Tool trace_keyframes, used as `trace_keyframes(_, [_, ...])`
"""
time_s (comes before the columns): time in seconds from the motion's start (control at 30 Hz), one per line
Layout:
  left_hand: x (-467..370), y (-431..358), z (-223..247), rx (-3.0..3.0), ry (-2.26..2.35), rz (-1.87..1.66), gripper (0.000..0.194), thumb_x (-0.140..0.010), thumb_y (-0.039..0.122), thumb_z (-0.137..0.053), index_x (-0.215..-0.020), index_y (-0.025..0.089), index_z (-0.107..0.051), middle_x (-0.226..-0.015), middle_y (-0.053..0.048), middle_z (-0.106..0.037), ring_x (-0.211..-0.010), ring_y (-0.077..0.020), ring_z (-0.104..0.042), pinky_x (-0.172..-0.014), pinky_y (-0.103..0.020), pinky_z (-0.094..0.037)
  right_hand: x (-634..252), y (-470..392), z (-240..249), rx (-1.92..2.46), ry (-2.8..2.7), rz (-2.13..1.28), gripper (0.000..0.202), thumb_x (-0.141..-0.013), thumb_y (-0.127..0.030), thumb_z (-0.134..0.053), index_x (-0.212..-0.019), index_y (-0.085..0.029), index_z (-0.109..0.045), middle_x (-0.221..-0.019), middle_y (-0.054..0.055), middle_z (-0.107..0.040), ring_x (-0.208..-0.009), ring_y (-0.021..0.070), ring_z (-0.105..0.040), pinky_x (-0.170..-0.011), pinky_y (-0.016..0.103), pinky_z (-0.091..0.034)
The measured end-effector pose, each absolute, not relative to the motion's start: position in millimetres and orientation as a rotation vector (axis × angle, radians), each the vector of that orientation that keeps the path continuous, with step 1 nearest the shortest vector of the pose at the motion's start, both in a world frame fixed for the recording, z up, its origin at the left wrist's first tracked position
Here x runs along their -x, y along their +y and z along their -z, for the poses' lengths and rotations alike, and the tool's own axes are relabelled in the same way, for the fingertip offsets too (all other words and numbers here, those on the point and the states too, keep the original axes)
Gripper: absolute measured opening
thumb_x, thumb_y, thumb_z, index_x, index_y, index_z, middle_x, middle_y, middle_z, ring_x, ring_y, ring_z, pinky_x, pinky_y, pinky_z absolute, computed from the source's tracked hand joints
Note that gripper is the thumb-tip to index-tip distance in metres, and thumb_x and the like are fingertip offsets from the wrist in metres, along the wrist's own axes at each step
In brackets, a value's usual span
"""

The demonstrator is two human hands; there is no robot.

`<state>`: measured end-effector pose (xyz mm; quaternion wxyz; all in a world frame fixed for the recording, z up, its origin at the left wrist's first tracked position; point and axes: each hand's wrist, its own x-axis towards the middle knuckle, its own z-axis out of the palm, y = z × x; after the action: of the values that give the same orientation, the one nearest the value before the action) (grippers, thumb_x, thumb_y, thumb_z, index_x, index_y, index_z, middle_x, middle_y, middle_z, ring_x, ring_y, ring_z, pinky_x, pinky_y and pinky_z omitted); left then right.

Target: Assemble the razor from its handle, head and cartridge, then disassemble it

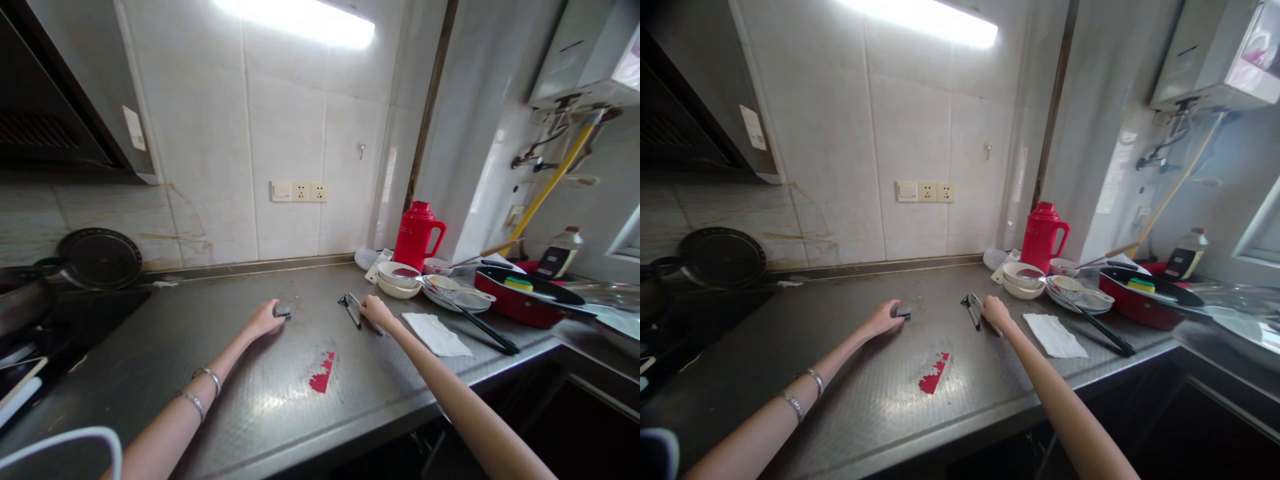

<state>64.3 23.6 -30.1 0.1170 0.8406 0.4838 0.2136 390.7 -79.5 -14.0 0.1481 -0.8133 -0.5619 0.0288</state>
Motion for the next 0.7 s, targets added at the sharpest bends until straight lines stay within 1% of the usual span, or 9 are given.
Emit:
trace_keyframes(0.17, [-64,28,39,-2.478,1.331,-0.718,0.046,-0.065,0.023,-0.06,-0.109,0.015,-0.055,-0.113,-0.01,-0.06,-0.105,-0.0216,-0.055,-0.092,-0.03,-0.038,-387,-77,16,2.359,-1.645,-0.095,0.017,-0.075,-0.02,-0.053,-0.076,-0.012,-0.068,-0.083,0.015,-0.067,-0.075,0.0195,-0.063,-0.058,0.021,-0.039])
trace_keyframes(0.4, [-66,30,42,-2.438,1.263,-0.76,0.043,-0.064,0.019,-0.06,-0.106,0.015,-0.055,-0.107,-0.009,-0.063,-0.099,-0.0199,-0.058,-0.088,-0.03,-0.042,-395,-83,9,2.329,-1.664,-0.045,0.024,-0.079,-0.027,-0.049,-0.081,-0.012,-0.068,-0.087,0.015,-0.066,-0.08,0.0218,-0.062,-0.064,0.024,-0.041])
trace_keyframes(0.47, [-65,30,41,-2.415,1.261,-0.766,0.044,-0.064,0.02,-0.062,-0.106,0.015,-0.053,-0.106,-0.009,-0.064,-0.098,-0.0198,-0.059,-0.087,-0.03,-0.042,-399,-85,3,2.3,-1.678,-0.027,0.024,-0.078,-0.024,-0.049,-0.086,-0.012,-0.068,-0.091,0.015,-0.066,-0.084,0.0216,-0.061,-0.068,0.024,-0.041])
trace_keyframes(0.57, [-67,26,36,-2.42,1.232,-0.824,0.044,-0.064,0.021,-0.064,-0.106,0.015,-0.053,-0.104,-0.008,-0.063,-0.097,-0.0197,-0.059,-0.087,-0.031,-0.043,-403,-86,-8,2.202,-1.745,0.0,0.029,-0.077,-0.02,-0.049,-0.099,-0.014,-0.067,-0.102,0.012,-0.064,-0.094,0.02,-0.058,-0.076,0.023,-0.04])
trace_keyframes(0.63, [-71,19,31,-2.444,1.169,-0.88,0.044,-0.065,0.02,-0.064,-0.107,0.016,-0.051,-0.104,-0.008,-0.061,-0.099,-0.0194,-0.057,-0.088,-0.032,-0.042,-400,-87,-14,2.071,-1.862,-0.028,0.032,-0.076,-0.019,-0.049,-0.104,-0.016,-0.066,-0.102,0.01,-0.064,-0.093,0.0189,-0.058,-0.078,0.022,-0.04])
trace_keyframes(0.7, [-78,8,23,-2.461,1.084,-0.905,0.047,-0.066,0.02,-0.063,-0.11,0.016,-0.049,-0.105,-0.008,-0.059,-0.101,-0.0193,-0.055,-0.089,-0.033,-0.041,-393,-87,-19,1.93,-1.981,-0.099,0.032,-0.074,-0.019,-0.051,-0.102,-0.016,-0.067,-0.097,0.008,-0.066,-0.085,0.0182,-0.059,-0.077,0.023,-0.041])
